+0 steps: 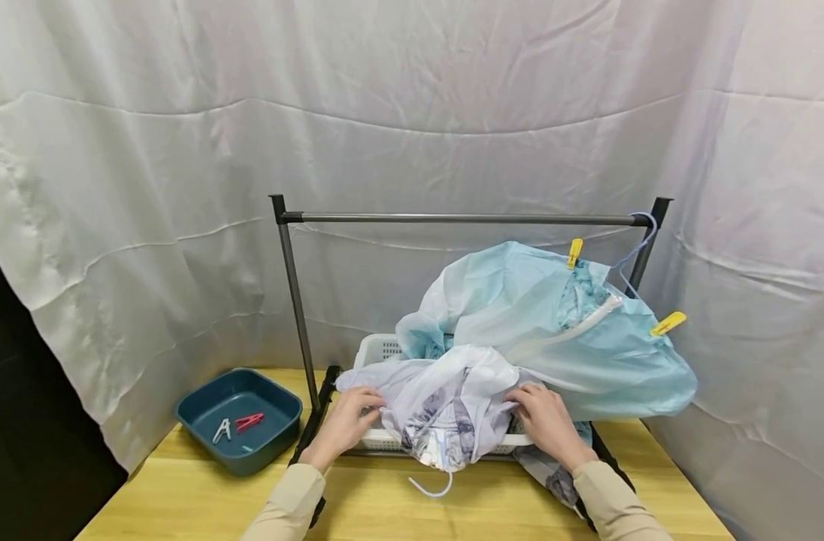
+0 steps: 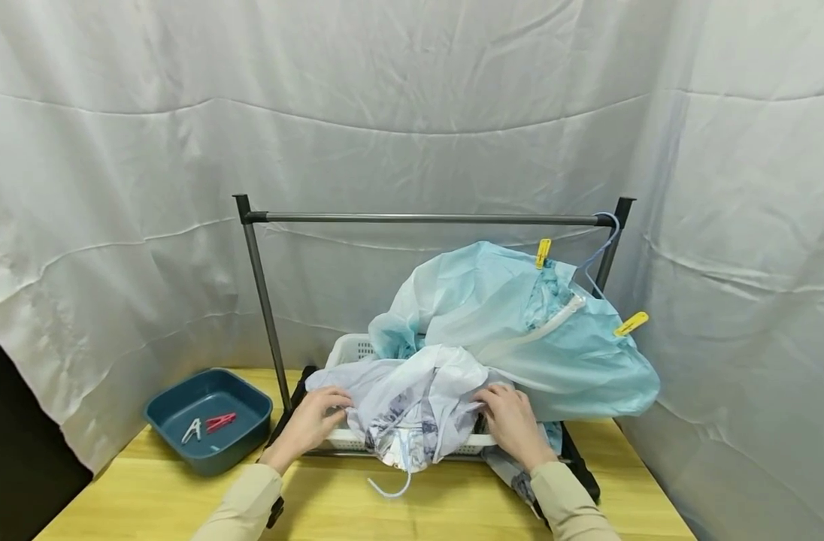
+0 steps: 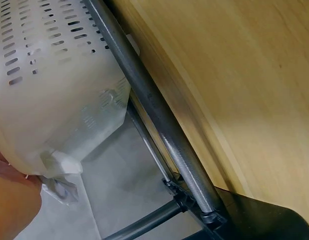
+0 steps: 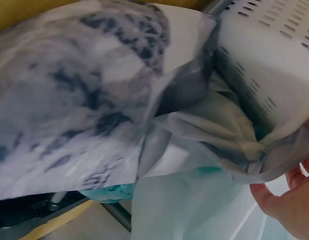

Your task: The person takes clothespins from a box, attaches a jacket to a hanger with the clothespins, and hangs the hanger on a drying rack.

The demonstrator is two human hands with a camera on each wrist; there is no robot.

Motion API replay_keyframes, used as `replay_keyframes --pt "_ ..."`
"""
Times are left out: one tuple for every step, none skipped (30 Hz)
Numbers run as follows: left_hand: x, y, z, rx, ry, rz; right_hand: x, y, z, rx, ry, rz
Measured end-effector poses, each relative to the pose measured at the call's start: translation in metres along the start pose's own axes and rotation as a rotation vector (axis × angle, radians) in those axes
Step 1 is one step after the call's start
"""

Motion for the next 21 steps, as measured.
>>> replay_keyframes --pt "-0.001 0.001 0.0 -0.009 -0.014 -0.003 -0.001 0.0 0.001 0.013 0.006 0.011" --pt "-0.003 0.001 -0.001 -0.016 -0.028 -0.007 -0.002 0.0 0.002 0.028 0.014 0.031" --pt "-0.005 0.002 -0.001 -0.027 -0.043 -0.011 -0.003 0.0 0.003 0.047 0.025 0.056" --pt "-0.007 0.002 -0.001 -0.036 -0.059 -0.016 -0.005 -0.001 0.004 0.067 0.036 0.087" --pt "-0.009 0.002 0.0 -0.04 -0.076 -0.026 -0.007 -0.001 0.005 0.089 0.046 0.129" --pt "-0.012 0.001 0.001 -0.041 -0.093 -0.034 -0.009 -0.002 0.005 0.115 0.056 0.177" --pt "-0.015 0.0 0.002 -0.037 -0.108 -0.051 -0.012 -0.002 0.006 0.133 0.057 0.226" --pt "-0.019 -0.001 0.004 -0.032 -0.121 -0.065 -0.015 -0.003 0.006 0.157 0.054 0.269" --pt "-0.022 -0.003 0.007 -0.028 -0.136 -0.077 -0.019 -0.004 0.007 0.18 0.048 0.303" --pt "-0.026 -0.004 0.009 -0.029 -0.149 -0.088 -0.022 -0.004 0.008 0.198 0.041 0.34" --pt "-0.029 -0.006 0.013 -0.027 -0.162 -0.096 -0.027 -0.005 0.01 0.213 0.034 0.373" --pt "-0.033 -0.007 0.016 -0.035 -0.169 -0.111 -0.031 -0.006 0.012 0.226 0.026 0.394" --pt "-0.037 -0.008 0.02 -0.054 -0.172 -0.13 -0.035 -0.007 0.015 0.239 0.019 0.411" --pt "-0.04 -0.01 0.023 -0.073 -0.175 -0.149 -0.039 -0.008 0.018 0.262 0.016 0.429" --pt "-0.044 -0.011 0.027 -0.092 -0.178 -0.167 -0.043 -0.009 0.021 0.279 0.02 0.462" --pt "-0.047 -0.012 0.031 -0.112 -0.179 -0.189 -0.048 -0.01 0.024 0.296 0.022 0.505" --pt "-0.051 -0.015 0.035 -0.126 -0.183 -0.21 -0.052 -0.012 0.027 0.318 0.026 0.54" --pt "-0.055 -0.017 0.038 -0.144 -0.184 -0.232 -0.055 -0.013 0.029 0.342 0.025 0.573" --pt "-0.059 -0.019 0.042 -0.158 -0.189 -0.243 -0.058 -0.015 0.031 0.36 0.026 0.603" --pt "-0.062 -0.021 0.045 -0.169 -0.196 -0.248 -0.061 -0.016 0.033 0.378 0.021 0.621" --pt "-0.066 -0.024 0.049 -0.179 -0.205 -0.24 -0.063 -0.018 0.034 0.387 0.015 0.631"
Point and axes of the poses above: each hand's wrist, its own z-axis towards the middle knuckle, its own x-axis out of the palm, y = z × x, the point moved 3 cm from there along z, towards the middle knuckle, and after that the axes turned 9 degrees about y, right-handed, at the moved point
